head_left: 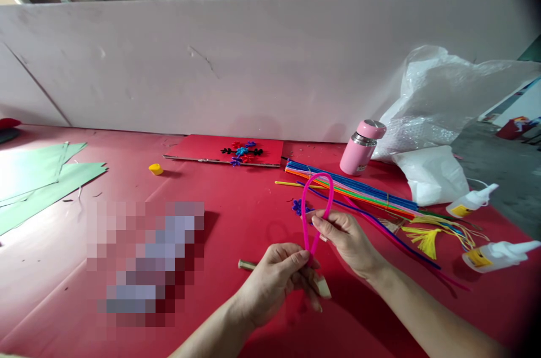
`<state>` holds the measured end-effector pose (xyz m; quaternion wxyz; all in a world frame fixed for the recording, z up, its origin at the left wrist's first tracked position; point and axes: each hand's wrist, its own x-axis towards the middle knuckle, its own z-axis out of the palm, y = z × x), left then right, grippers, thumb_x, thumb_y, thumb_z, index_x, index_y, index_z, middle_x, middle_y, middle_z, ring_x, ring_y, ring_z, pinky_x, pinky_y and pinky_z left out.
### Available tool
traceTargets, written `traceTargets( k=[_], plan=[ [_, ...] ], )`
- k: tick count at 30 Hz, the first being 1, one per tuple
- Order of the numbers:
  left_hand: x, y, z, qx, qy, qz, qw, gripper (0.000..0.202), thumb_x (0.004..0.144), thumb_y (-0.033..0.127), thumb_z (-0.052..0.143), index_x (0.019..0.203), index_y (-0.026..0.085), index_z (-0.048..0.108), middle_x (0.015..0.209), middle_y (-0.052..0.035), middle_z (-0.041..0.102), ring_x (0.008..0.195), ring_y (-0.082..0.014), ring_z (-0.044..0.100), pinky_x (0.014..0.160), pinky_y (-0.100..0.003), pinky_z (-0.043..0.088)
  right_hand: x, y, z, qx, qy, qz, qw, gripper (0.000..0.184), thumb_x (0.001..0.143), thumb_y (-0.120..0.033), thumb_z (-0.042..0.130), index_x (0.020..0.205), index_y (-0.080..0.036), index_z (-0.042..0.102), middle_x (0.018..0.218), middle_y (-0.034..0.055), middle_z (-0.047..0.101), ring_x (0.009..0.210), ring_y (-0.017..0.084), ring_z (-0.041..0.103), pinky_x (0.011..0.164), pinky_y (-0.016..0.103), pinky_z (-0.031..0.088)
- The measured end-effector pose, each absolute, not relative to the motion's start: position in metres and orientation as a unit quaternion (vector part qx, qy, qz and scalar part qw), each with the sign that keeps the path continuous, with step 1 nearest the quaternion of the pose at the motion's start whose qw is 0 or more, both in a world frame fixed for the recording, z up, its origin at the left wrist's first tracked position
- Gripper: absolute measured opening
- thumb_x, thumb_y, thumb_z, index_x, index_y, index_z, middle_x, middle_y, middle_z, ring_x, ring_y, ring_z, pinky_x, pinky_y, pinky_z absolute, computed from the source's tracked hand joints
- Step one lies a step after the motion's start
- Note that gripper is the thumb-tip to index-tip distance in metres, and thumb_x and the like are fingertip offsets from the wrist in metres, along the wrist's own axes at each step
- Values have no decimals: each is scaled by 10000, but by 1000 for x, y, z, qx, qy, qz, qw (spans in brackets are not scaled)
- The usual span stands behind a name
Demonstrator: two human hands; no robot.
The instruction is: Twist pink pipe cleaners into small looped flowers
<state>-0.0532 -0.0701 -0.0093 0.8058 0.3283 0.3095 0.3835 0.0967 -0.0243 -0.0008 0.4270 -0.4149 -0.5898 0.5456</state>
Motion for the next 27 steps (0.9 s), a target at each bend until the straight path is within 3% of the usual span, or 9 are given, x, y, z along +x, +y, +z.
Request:
traceTargets(
  k=[9, 15, 19, 27],
  plan=[
    [-48, -74, -6, 330, 346, 406, 779, 239, 824, 282, 474, 645, 124, 488, 500, -75, 630, 453, -163, 602, 361, -196, 414, 94, -29, 2, -412, -624, 496, 441, 221, 814, -342, 526, 794, -165, 658, 597, -25, 470, 565, 105, 417, 531, 226, 356],
    [-47, -74, -6, 346, 374, 422, 750, 268, 807, 356, 501, 658, 136, 471, 466, -56, 620, 402, -135, 568, 346, -181, 390, 92, -33, 4, -392, -622, 549, 397, 202, 763, -338, 589, 830, -159, 652, 629, -9, 556, 660, 143, 516, 622, 243, 420],
    [-47, -73, -7, 369, 391, 415, 733, 270, 803, 364, 508, 675, 128, 487, 481, -58, 624, 418, -139, 571, 354, -190, 393, 88, -36, 5, -401, -642, 523, 392, 221, 781, -357, 557, 705, -152, 589, 589, -24, 507, 565, 113, 459, 547, 225, 396],
    [-49, -73, -10, 390, 388, 421, 722, 266, 776, 363, 550, 666, 124, 513, 520, -47, 622, 438, -129, 565, 385, -202, 403, 87, -37, 1, -406, -639, 515, 403, 227, 780, -366, 558, 688, -159, 560, 557, -40, 457, 532, 100, 417, 512, 217, 371]
  ],
)
